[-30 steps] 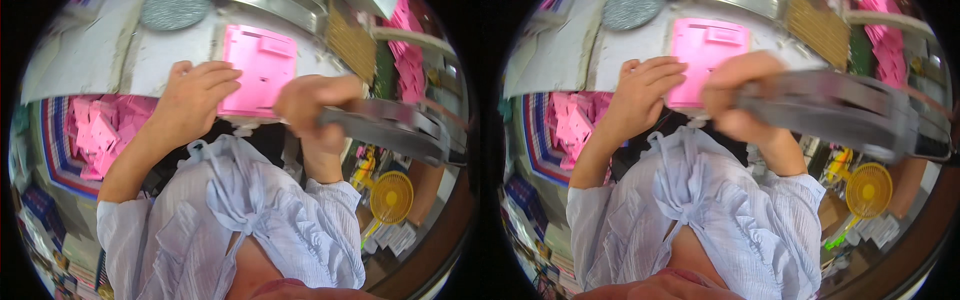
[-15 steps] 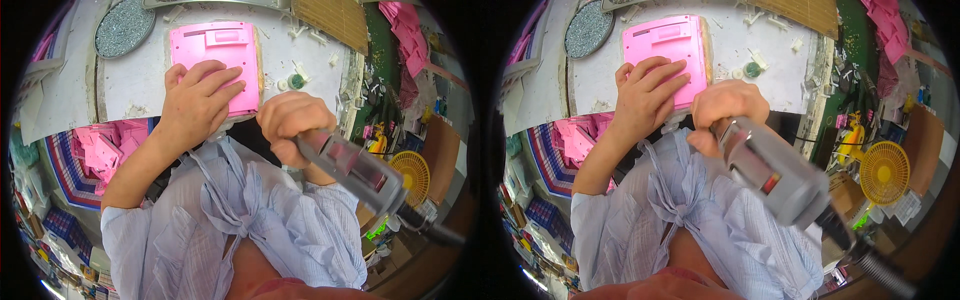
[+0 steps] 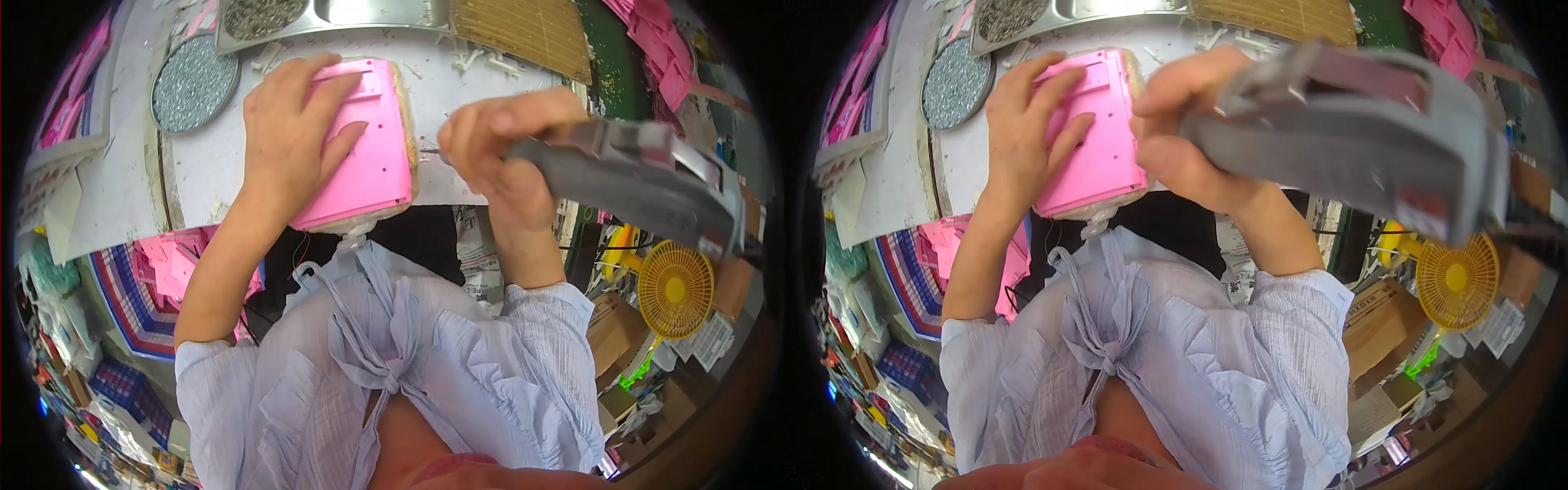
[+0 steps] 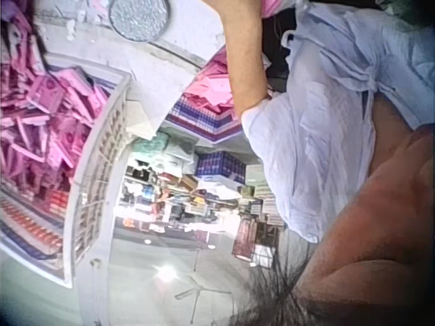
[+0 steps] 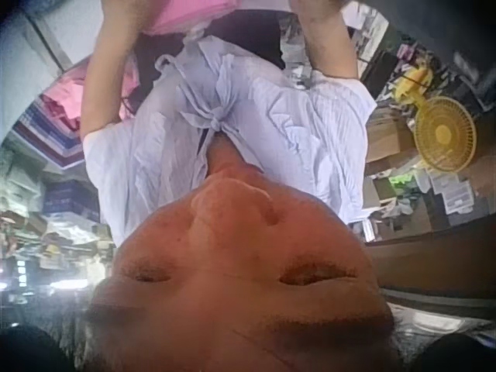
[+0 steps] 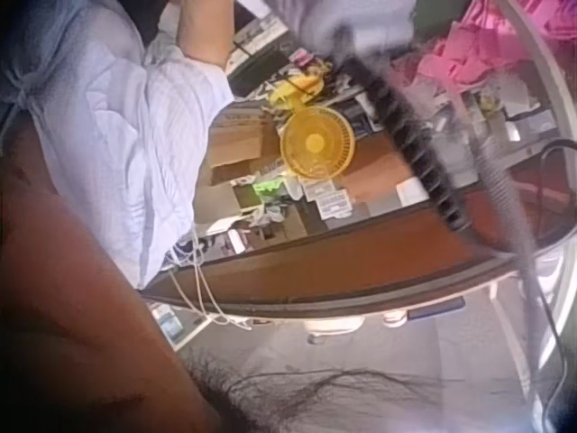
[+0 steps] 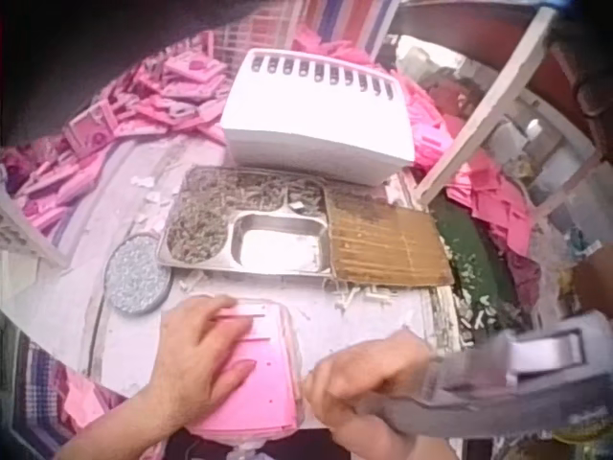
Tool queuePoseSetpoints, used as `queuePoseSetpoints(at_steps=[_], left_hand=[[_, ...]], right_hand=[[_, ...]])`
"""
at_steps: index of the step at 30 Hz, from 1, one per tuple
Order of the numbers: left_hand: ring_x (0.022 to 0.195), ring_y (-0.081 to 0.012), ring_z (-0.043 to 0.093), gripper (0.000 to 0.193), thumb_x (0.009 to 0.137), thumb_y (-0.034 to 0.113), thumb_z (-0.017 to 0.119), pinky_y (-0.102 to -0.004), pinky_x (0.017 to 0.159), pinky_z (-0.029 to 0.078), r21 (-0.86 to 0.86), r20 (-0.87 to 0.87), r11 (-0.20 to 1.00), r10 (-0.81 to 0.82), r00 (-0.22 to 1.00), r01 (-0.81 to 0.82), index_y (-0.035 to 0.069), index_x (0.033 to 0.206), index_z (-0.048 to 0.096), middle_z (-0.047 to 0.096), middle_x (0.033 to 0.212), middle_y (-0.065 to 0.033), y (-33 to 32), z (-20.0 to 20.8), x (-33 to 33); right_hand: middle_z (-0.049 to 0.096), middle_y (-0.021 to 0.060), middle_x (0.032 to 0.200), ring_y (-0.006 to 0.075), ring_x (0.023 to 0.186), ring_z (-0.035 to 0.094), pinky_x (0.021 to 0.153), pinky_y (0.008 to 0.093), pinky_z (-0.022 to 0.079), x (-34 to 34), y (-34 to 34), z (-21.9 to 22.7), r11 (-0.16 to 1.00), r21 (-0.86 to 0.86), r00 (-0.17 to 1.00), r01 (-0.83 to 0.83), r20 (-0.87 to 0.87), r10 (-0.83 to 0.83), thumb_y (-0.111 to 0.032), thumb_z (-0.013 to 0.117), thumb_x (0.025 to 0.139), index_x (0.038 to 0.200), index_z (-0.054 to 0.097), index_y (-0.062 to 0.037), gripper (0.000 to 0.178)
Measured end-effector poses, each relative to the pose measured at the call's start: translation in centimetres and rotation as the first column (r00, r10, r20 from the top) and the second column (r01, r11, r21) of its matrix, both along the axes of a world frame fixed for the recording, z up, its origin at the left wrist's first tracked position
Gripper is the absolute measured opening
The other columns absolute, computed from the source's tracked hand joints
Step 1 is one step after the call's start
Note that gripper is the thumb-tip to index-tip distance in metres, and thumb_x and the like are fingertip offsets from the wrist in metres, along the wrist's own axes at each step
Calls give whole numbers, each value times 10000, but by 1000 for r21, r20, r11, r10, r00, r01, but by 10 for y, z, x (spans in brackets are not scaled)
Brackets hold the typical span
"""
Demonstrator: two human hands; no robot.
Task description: Assembling a toy sewing machine by installing mechanical parts, soldering wires, and securing the casing.
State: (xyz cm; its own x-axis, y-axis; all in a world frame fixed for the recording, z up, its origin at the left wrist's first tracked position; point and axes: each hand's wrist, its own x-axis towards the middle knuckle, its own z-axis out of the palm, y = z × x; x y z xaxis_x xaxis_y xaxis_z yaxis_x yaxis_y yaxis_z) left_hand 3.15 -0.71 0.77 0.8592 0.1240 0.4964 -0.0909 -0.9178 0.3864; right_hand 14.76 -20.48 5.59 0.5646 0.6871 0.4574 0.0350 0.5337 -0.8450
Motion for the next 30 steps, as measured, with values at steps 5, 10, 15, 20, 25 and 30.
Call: queuePoseSetpoints(at_steps=[5,10,15,20,25,30], left_hand=[[1187,-316,564,447,818,215,777,-462,1008,386,-102,-94,993,-63,994,54,92,1226,642,630,1222,-86,0,-11,6],[1180,-312,567,440,816,208,775,-461,1011,386,-104,-110,994,-41,993,30,103,1223,645,635,1208,-79,-1,-9,5],[1178,-307,565,444,819,223,773,-462,1009,388,-101,-122,995,-30,992,18,110,1229,645,633,1209,-73,-1,-9,5],[1158,-305,567,426,825,250,769,-460,994,391,-108,-119,994,-24,993,11,106,1209,657,630,1206,-76,1,-11,6],[1163,-310,567,363,841,283,766,-463,998,395,37,-74,999,-35,997,37,71,1117,663,630,1207,-81,14,-5,23],[1165,-300,578,334,855,298,758,-483,1028,394,-46,-29,995,-91,995,89,64,1071,656,638,1197,-84,17,-16,26]], right_hand=[[459,8,589,119,483,427,476,303,345,22,24,-23,996,-30,989,86,123,-82,-205,685,977,1156,505,-39,304],[479,48,605,121,482,414,467,314,345,34,42,-25,997,10,983,81,162,-81,-128,634,980,1129,497,-19,230],[485,51,621,120,486,411,481,308,348,31,49,-33,992,-74,976,101,200,-85,-145,617,988,1158,496,-19,243],[453,15,611,116,483,423,493,309,354,25,16,0,989,65,991,-133,11,132,-204,640,989,1257,510,-33,343],[481,6,660,114,569,483,533,300,392,12,2,14,998,-55,998,-15,-69,11,-199,699,936,1145,567,-38,295],[624,42,817,118,687,582,615,273,478,-10,-1,2,974,-201,994,105,-3,-108,-78,746,861,960,626,-20,166]])
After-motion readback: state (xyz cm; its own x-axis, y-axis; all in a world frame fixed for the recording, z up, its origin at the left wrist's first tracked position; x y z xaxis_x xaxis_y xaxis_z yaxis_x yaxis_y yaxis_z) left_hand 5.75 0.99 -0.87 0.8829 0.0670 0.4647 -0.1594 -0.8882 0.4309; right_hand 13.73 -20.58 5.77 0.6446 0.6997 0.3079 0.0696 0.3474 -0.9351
